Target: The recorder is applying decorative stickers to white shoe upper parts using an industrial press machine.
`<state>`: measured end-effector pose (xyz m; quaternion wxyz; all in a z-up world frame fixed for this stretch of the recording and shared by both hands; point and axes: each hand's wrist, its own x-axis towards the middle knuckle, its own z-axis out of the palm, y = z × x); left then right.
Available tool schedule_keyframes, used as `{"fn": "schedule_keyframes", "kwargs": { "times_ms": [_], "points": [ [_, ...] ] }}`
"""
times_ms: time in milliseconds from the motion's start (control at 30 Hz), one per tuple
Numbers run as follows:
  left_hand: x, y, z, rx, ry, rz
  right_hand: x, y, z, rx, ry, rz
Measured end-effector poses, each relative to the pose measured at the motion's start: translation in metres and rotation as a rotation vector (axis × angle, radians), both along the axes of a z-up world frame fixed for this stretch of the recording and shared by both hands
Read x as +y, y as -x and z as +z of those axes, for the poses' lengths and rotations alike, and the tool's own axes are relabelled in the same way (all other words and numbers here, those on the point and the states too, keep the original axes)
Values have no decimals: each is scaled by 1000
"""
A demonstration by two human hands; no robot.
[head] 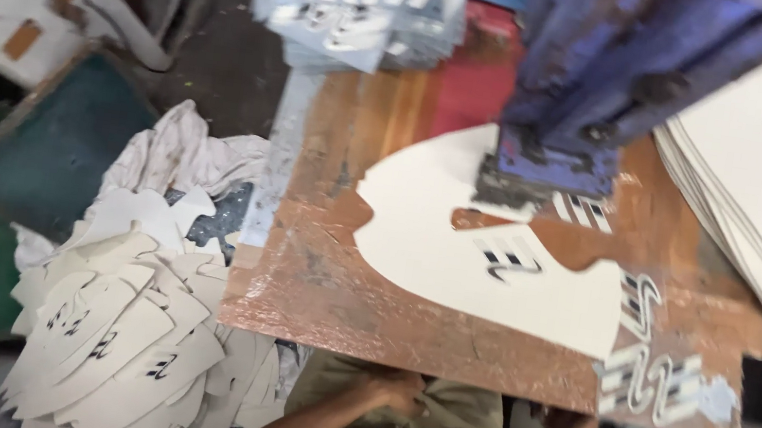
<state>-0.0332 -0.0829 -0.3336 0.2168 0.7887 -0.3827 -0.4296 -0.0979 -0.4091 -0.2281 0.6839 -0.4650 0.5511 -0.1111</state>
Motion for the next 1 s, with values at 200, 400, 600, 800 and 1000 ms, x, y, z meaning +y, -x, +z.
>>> {"fn": "schedule_keyframes", "kwargs": {
  "times_ms": [200, 400, 600, 800, 1000],
  "points": [
    [25, -6, 182, 70, 187, 158, -39, 62, 67, -166, 753, -40],
    [75, -51, 359, 118, 420, 288, -10, 35, 186, -228, 1104, 30],
    [77, -193, 362, -738, 473, 649, 36, -33, 246, -352, 1182, 345],
    [47, -278, 349, -897, 305, 706, 81, -39, 259, -853, 1299, 1292],
    [47, -291, 337, -743, 267, 773, 175, -63, 317, -747, 1402, 1424]
  ]
}}
